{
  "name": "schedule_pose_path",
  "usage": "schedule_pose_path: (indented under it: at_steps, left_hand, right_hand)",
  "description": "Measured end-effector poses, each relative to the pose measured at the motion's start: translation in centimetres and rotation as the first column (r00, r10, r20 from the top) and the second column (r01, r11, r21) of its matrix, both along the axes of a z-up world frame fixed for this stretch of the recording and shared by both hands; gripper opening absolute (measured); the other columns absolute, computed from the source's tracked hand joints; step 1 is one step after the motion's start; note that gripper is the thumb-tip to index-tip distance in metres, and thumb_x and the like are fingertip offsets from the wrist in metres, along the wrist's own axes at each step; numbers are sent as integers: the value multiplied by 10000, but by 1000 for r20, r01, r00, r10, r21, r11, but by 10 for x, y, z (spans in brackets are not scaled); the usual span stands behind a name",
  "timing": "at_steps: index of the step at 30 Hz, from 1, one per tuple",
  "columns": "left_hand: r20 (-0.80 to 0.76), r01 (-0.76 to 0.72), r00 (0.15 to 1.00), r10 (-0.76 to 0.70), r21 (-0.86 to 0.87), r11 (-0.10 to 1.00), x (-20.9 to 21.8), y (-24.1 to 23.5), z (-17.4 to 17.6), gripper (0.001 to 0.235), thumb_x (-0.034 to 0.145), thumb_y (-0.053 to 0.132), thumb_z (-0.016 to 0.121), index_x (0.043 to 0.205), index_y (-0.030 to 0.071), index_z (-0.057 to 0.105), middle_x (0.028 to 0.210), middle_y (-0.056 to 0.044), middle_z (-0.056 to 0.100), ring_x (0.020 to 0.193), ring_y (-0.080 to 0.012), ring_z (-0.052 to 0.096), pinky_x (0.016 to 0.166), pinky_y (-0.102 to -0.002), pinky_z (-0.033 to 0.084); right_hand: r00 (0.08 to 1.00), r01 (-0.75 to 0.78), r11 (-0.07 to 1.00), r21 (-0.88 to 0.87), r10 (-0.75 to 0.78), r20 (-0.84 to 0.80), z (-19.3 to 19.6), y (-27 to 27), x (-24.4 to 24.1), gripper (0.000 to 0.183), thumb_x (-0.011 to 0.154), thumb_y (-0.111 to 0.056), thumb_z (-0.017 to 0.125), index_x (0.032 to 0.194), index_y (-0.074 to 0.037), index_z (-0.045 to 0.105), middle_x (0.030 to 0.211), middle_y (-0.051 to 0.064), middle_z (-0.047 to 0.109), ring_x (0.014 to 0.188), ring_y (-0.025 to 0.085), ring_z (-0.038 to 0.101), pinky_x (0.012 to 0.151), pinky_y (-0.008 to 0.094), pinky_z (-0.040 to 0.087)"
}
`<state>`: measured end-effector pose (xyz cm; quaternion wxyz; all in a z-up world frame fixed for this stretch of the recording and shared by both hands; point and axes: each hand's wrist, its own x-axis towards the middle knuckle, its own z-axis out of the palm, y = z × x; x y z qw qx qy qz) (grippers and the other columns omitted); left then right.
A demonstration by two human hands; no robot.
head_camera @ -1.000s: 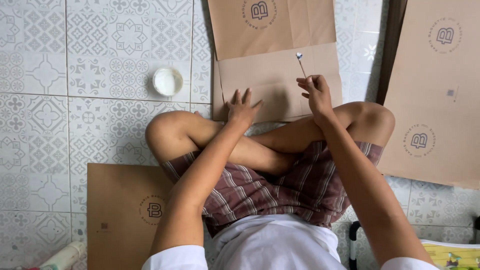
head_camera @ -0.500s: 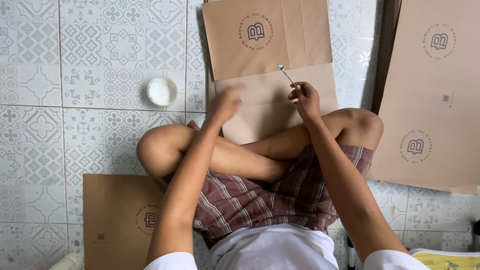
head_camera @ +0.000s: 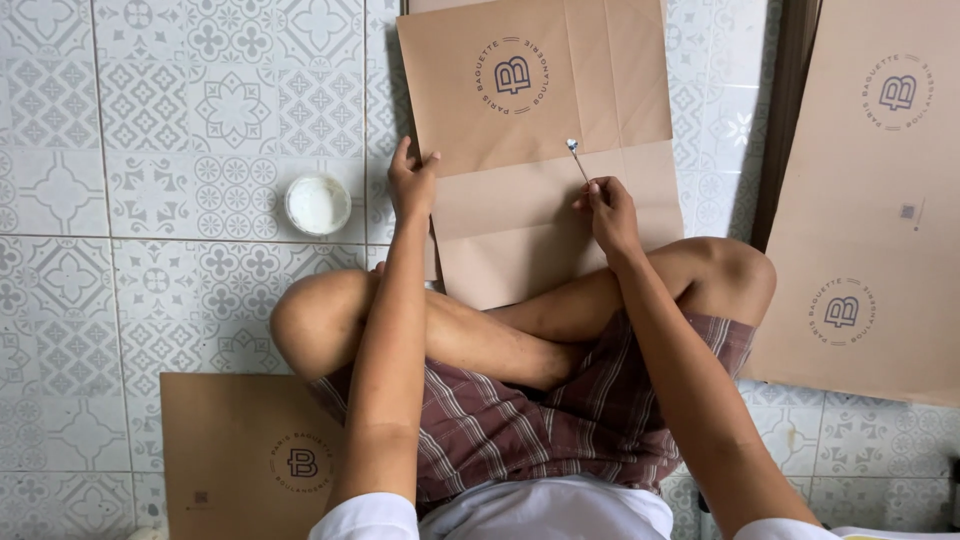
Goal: The person sits on the floor and assembles flat paper bags by applying glue to the side seams with a small brush. They fold the paper into a bag shape, press the glued edges together to secure them, and smooth the surface. The process is repeated for multiple bags.
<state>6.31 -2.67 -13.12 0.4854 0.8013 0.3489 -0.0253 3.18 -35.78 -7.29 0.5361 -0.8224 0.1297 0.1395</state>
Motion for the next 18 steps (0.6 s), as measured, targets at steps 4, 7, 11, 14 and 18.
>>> schedule_pose_path:
  at_steps: [4, 7, 11, 14, 18]
  left_hand:
    - [116, -107, 982, 150, -311, 944, 9, -9, 8, 518, 882, 301, 783, 1355, 158, 629, 1177, -112, 723, 1117, -227, 718, 975, -382, 547]
    - [224, -58, 958, 178, -458, 887, 5, -10, 8, 434, 926, 195, 748, 1321, 92, 602, 1168, -140, 710, 1111, -228, 694, 995, -389, 522]
    - [275, -72, 937, 218, -458, 886, 6, -6, 12, 415, 1002, 182, 672, 1378, 103, 514, 1213, -195, 671, 1195, -292, 655, 1021, -468, 520]
    - [249, -117, 930, 269, -493, 862, 4, -5, 32, 471, 1006, 208, 675, 1422, 139, 465, 1259, -223, 619, 1244, -343, 626, 1062, -535, 494]
    - [157, -70, 966, 206, -607, 792, -8, -19, 67, 608, 1010, 203, 661, 1514, 196, 322, 1344, -225, 567, 1280, -376, 596, 1021, -619, 456]
  right_hand:
    - [1000, 13, 1000, 12, -13, 19, 10, 4, -3, 202, 1120, -200, 454, 1130, -114, 637, 862, 51, 751, 856, 189, 708, 746, 326, 470]
    - [999, 10, 1000, 13, -10, 34, 43, 16, -10, 206, 1121, -207, 468, 1133, -92, 638, 873, 65, 735, 873, 194, 697, 766, 329, 488]
    - [988, 1, 1000, -29, 4, 154, 72, 28, -17, 195, 1118, -172, 479, 1097, -73, 646, 822, 68, 723, 810, 196, 651, 785, 325, 489]
    - [978, -5, 999, -33, 12, 210, 82, 32, -21, 193, 1119, -144, 465, 1105, -56, 637, 821, 77, 722, 837, 202, 682, 810, 325, 515]
    - [962, -73, 994, -78, 91, 259, 75, 31, -20, 196, 1135, -161, 474, 1137, -57, 640, 837, 60, 722, 843, 192, 684, 799, 354, 525]
